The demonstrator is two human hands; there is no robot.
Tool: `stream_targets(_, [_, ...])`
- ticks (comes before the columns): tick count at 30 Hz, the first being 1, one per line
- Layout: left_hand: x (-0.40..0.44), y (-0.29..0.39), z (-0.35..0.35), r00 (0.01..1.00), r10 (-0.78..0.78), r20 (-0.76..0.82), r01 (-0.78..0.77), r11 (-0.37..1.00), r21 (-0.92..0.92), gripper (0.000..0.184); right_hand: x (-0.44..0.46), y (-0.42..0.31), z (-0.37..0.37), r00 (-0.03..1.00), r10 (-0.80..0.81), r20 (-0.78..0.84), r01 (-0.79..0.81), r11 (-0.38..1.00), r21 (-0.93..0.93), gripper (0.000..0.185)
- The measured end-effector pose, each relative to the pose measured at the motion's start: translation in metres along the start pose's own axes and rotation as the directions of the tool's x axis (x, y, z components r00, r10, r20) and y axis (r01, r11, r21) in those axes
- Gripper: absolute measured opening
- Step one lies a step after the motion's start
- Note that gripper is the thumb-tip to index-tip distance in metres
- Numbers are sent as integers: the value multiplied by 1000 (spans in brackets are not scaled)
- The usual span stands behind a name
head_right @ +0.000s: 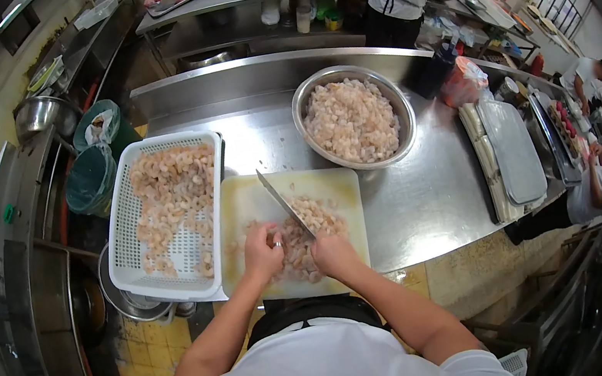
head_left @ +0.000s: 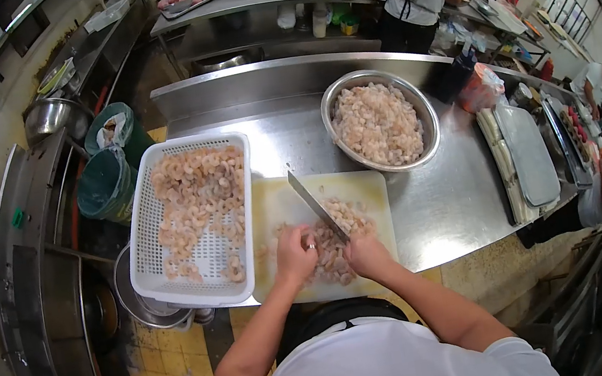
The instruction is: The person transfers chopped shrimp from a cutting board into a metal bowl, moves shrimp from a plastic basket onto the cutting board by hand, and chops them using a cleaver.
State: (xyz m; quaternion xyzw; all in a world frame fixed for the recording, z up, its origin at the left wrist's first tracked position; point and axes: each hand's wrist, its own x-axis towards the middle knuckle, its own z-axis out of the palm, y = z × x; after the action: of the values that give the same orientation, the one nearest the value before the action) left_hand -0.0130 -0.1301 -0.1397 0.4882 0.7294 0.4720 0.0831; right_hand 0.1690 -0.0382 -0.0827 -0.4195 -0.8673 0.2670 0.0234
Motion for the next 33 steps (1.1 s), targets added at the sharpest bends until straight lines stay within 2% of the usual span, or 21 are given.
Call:
stream_targets(1, [-5, 2, -3, 997, 79, -19, -78, 996, 32, 23, 1, 2, 2, 1000, 5, 30, -5, 1000, -18, 31])
stream_targets(5, [-32, 24, -15, 902, 360, 238, -364, 931, -31, 25, -2, -7, -17, 999, 18, -42, -17, 1000, 25, 28])
stream_targets(7, [-51, 27, -4, 818, 461, 344, -467, 881, -71, 27, -8, -19, -33, 998, -5, -60, 7, 999, 39, 28])
stream_targets(10, [-64, 23, 10, 757, 514, 405, -534, 842, -70, 28, -1, -7, -16, 999, -40, -11, 40, 999, -2, 28])
stream_targets(13, [-65, 15, 15, 749, 518, 413, -546, 836, -58, 26, 9, 20, 8, 995, -96, -34, 93, 994, -65, 30])
stream_targets(16, [-67, 9, 23, 778, 485, 400, -515, 857, -38, 22, 3, 19, -15, 995, -69, -75, 77, 991, 111, 31])
stream_targets(19, [-65, 9, 30, 821, 479, 310, -500, 866, -14, 26, -29, -17, -71, 994, 93, -49, -83, 980, 180, 31])
stream_targets(22, [-58, 20, 26, 846, 481, 229, -485, 874, -43, 27, -44, -7, -61, 989, 145, -43, -138, 980, 141, 30])
stream_targets(25, [-60, 21, 25, 866, 436, 243, -440, 897, -40, 26, -43, 25, -6, 997, 80, -6, -80, 997, -1, 29])
stream_targets(31, [-61, 19, 29, 898, 381, 219, -388, 922, -16, 23, -49, -1, -38, 990, 104, -93, -95, 991, 98, 29])
stream_targets(33, [-61, 18, 31, 905, 372, 205, -374, 927, -29, 23, -55, -7, -40, 991, 96, -89, -90, 993, 72, 30])
